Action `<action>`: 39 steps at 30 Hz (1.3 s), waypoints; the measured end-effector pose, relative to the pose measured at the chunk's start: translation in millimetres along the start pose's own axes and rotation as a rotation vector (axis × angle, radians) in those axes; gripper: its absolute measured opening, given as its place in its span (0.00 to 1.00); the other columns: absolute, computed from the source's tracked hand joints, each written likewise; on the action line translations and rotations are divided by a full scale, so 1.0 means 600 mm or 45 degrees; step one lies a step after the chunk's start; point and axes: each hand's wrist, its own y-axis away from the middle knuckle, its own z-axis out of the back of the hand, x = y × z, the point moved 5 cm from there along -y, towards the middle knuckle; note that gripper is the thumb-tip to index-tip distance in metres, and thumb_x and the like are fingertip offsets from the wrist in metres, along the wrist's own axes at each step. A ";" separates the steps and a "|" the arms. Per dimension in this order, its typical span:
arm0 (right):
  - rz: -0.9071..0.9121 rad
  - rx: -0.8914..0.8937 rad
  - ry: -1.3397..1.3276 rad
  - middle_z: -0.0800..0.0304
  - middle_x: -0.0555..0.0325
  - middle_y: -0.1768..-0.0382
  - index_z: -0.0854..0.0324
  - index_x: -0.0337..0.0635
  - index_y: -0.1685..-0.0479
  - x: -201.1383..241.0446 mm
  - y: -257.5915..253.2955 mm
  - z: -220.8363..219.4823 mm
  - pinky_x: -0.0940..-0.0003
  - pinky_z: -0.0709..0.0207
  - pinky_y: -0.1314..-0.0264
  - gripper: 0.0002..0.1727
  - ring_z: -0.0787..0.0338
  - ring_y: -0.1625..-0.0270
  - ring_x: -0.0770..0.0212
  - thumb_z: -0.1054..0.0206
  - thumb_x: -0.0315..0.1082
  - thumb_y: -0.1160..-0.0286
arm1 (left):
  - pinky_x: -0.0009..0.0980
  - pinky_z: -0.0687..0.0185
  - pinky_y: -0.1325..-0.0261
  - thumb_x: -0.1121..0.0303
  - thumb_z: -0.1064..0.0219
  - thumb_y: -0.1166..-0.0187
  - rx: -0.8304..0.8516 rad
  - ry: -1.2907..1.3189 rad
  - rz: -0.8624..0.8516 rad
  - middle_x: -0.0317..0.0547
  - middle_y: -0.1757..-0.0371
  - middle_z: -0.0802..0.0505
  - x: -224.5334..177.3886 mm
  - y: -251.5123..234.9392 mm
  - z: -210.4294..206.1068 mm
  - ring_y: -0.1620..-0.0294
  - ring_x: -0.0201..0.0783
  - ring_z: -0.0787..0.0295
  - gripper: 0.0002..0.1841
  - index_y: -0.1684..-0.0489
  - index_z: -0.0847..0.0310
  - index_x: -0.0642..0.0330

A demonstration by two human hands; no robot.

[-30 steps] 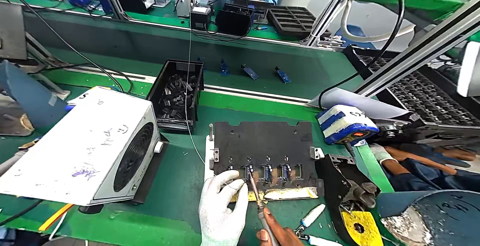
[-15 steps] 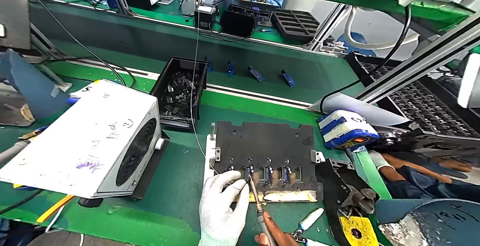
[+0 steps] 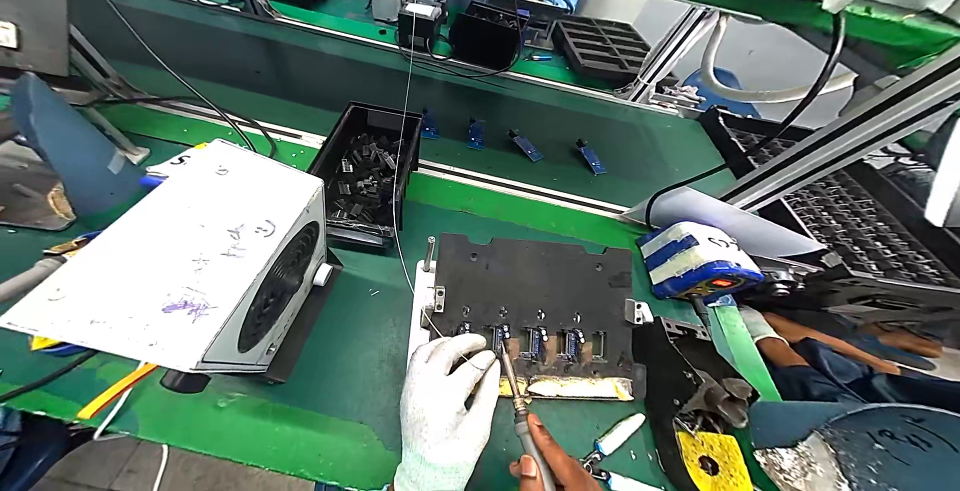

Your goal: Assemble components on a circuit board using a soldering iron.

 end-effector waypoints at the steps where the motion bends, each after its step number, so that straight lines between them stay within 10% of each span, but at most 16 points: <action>1: -0.002 0.003 -0.004 0.06 0.52 0.70 0.10 0.29 0.43 0.001 0.000 0.001 0.69 0.13 0.67 0.19 0.09 0.71 0.65 0.35 0.36 0.21 | 0.31 0.21 0.35 0.59 0.27 0.27 0.003 -0.001 -0.007 0.27 0.47 0.04 0.000 0.000 0.000 0.40 0.32 0.14 0.07 0.62 0.01 0.40; 39: -0.083 0.035 -0.028 0.04 0.53 0.69 0.07 0.28 0.54 0.035 -0.077 0.038 0.76 0.13 0.70 0.13 0.11 0.74 0.72 0.33 0.24 0.32 | 0.34 0.22 0.33 0.61 0.30 0.25 0.045 0.014 -0.006 0.28 0.46 0.04 0.001 -0.005 0.002 0.40 0.33 0.13 0.08 0.62 0.01 0.42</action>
